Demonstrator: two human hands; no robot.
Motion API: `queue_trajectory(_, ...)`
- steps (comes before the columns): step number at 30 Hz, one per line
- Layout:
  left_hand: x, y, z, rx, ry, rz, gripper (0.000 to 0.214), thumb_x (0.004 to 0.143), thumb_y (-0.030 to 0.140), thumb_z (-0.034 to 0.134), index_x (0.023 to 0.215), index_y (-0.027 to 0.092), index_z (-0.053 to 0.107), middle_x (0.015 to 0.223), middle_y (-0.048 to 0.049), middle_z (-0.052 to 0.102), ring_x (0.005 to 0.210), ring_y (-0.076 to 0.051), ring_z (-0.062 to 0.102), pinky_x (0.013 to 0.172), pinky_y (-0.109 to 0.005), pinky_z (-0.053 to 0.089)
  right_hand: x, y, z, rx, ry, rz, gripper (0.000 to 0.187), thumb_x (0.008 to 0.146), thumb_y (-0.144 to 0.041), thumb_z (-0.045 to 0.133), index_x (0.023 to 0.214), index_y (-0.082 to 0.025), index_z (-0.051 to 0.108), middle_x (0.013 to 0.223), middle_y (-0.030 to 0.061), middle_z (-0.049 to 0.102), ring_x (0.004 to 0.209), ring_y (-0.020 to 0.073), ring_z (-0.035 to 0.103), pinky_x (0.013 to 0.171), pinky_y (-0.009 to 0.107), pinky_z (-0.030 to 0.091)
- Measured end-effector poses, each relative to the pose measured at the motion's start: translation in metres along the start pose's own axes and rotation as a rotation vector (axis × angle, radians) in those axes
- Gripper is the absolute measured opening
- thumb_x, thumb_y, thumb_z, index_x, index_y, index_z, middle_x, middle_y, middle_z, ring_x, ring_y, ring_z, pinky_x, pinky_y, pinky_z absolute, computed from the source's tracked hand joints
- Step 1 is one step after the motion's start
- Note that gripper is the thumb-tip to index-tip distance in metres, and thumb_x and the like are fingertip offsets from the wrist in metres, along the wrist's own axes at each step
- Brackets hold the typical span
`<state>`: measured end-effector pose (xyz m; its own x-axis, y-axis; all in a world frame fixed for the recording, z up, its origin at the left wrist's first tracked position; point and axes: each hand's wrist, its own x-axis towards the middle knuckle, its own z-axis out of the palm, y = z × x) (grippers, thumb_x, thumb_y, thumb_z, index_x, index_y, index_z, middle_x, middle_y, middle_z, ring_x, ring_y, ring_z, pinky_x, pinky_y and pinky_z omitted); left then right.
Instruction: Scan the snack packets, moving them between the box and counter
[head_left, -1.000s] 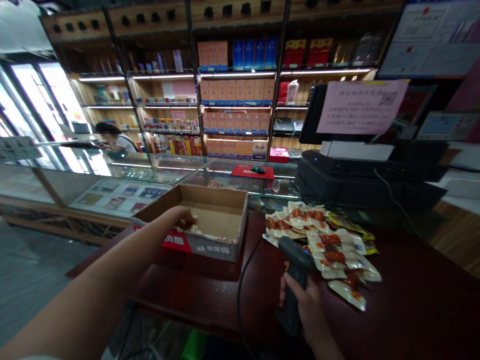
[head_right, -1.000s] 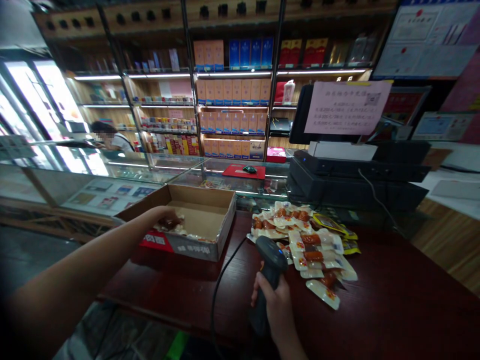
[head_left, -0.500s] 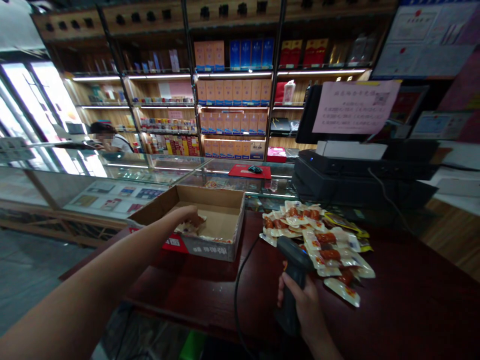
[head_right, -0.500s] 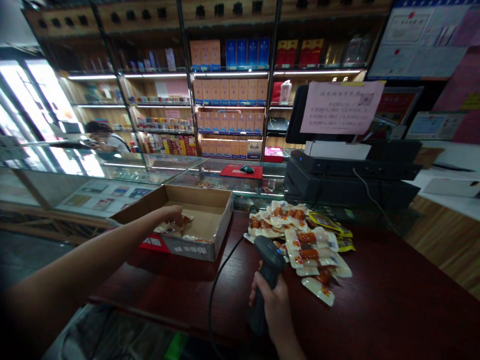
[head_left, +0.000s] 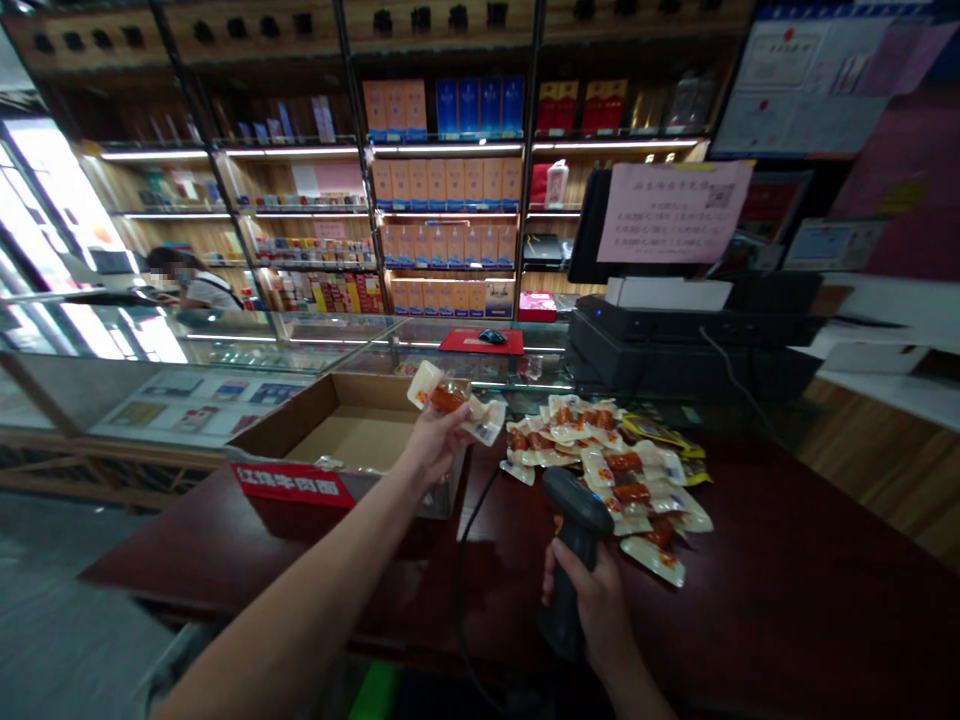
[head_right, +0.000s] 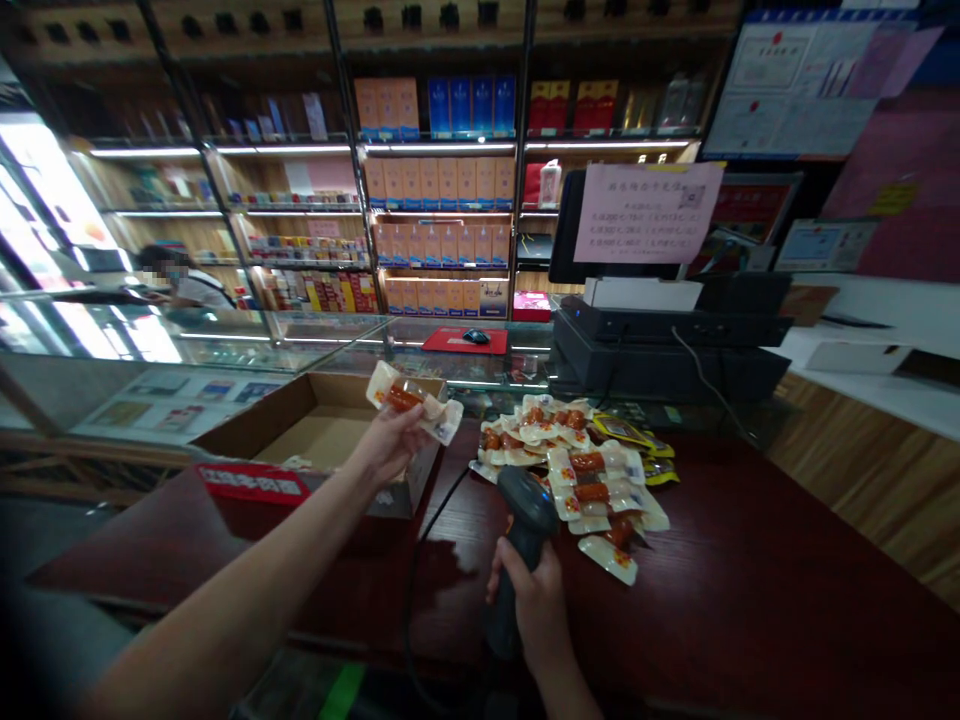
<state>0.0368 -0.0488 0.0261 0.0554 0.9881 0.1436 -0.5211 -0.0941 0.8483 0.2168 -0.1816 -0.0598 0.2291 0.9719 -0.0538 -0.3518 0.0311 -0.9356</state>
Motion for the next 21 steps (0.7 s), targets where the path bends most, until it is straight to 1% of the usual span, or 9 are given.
queue_trajectory(1,-0.007,-0.020,0.008,-0.016,0.011,0.023,0.043,0.059,0.025,0.076,0.095,0.017,0.055,0.089,-0.0038,0.066,0.077,-0.017,0.064,0.066,-0.029,0.053,0.000,0.001,-0.001,-0.001,0.002,-0.002,0.043,0.062,-0.043,0.073,0.091,-0.017,0.053,0.052,-0.0052,0.056,0.039,0.0121,0.050,0.036,0.024,0.044)
queue_trajectory(3,-0.014,-0.061,0.020,-0.006,0.076,0.019,0.048,0.057,0.032,0.077,0.096,0.017,0.054,0.091,-0.0051,0.067,0.077,-0.018,0.065,0.062,-0.027,0.052,-0.001,0.002,-0.003,-0.008,-0.001,0.001,0.040,0.064,-0.041,0.072,0.090,-0.017,0.053,0.051,-0.0054,0.056,0.039,0.0119,0.050,0.036,0.024,0.043)
queue_trajectory(5,-0.014,-0.097,0.023,-0.012,0.161,0.017,0.049,0.058,0.037,0.075,0.098,0.018,0.053,0.097,-0.0062,0.066,0.081,-0.017,0.064,0.061,-0.024,0.051,0.000,0.005,-0.004,-0.014,-0.007,0.001,0.036,0.066,-0.039,0.071,0.088,-0.018,0.052,0.050,-0.0057,0.056,0.038,0.0116,0.049,0.036,0.023,0.043)
queue_trajectory(7,-0.009,-0.122,0.020,-0.011,0.204,0.008,0.046,0.062,0.039,0.073,0.098,0.017,0.053,0.104,-0.0078,0.064,0.088,-0.017,0.063,0.066,-0.023,0.051,0.002,0.008,-0.005,-0.004,-0.013,-0.004,0.036,0.066,-0.039,0.071,0.088,-0.018,0.052,0.050,-0.0058,0.056,0.037,0.0116,0.049,0.036,0.023,0.043)
queue_trajectory(8,-0.006,-0.129,0.017,-0.016,0.216,-0.003,0.045,0.064,0.038,0.071,0.099,0.017,0.053,0.107,-0.0085,0.064,0.092,-0.017,0.063,0.069,-0.024,0.051,0.004,0.010,-0.005,0.009,-0.013,-0.006,0.037,0.066,-0.040,0.071,0.089,-0.018,0.051,0.050,-0.0059,0.056,0.037,0.0117,0.050,0.036,0.023,0.044)
queue_trajectory(11,0.002,-0.136,0.007,-0.080,0.239,-0.044,0.038,0.069,0.034,0.068,0.100,0.017,0.053,0.110,-0.0091,0.063,0.096,-0.017,0.062,0.076,-0.028,0.051,0.007,0.014,-0.006,0.049,-0.021,-0.012,0.040,0.065,-0.041,0.071,0.092,-0.018,0.051,0.052,-0.0063,0.056,0.037,0.0115,0.050,0.035,0.023,0.044)
queue_trajectory(13,0.003,-0.134,0.003,-0.150,0.265,-0.057,0.034,0.071,0.030,0.068,0.099,0.018,0.053,0.106,-0.0078,0.064,0.094,-0.017,0.062,0.079,-0.031,0.051,0.009,0.016,-0.006,0.052,-0.044,-0.013,0.040,0.066,-0.041,0.070,0.093,-0.018,0.051,0.052,-0.0065,0.056,0.037,0.0110,0.050,0.035,0.022,0.044)
queue_trajectory(16,0.003,-0.132,0.002,-0.204,0.290,-0.053,0.032,0.070,0.026,0.069,0.097,0.018,0.055,0.098,-0.0057,0.066,0.090,-0.016,0.063,0.082,-0.034,0.050,0.010,0.018,-0.007,0.040,-0.065,0.006,0.040,0.066,-0.041,0.070,0.092,-0.018,0.051,0.052,-0.0064,0.056,0.036,0.0108,0.049,0.034,0.022,0.044)
queue_trajectory(21,0.000,-0.135,0.005,-0.234,0.231,-0.025,0.035,0.065,0.026,0.073,0.095,0.018,0.057,0.098,-0.0049,0.067,0.093,-0.018,0.062,0.087,-0.038,0.047,0.011,0.020,-0.009,0.038,-0.054,0.031,0.038,0.066,-0.041,0.070,0.090,-0.019,0.050,0.052,-0.0065,0.056,0.037,0.0110,0.049,0.034,0.023,0.044)
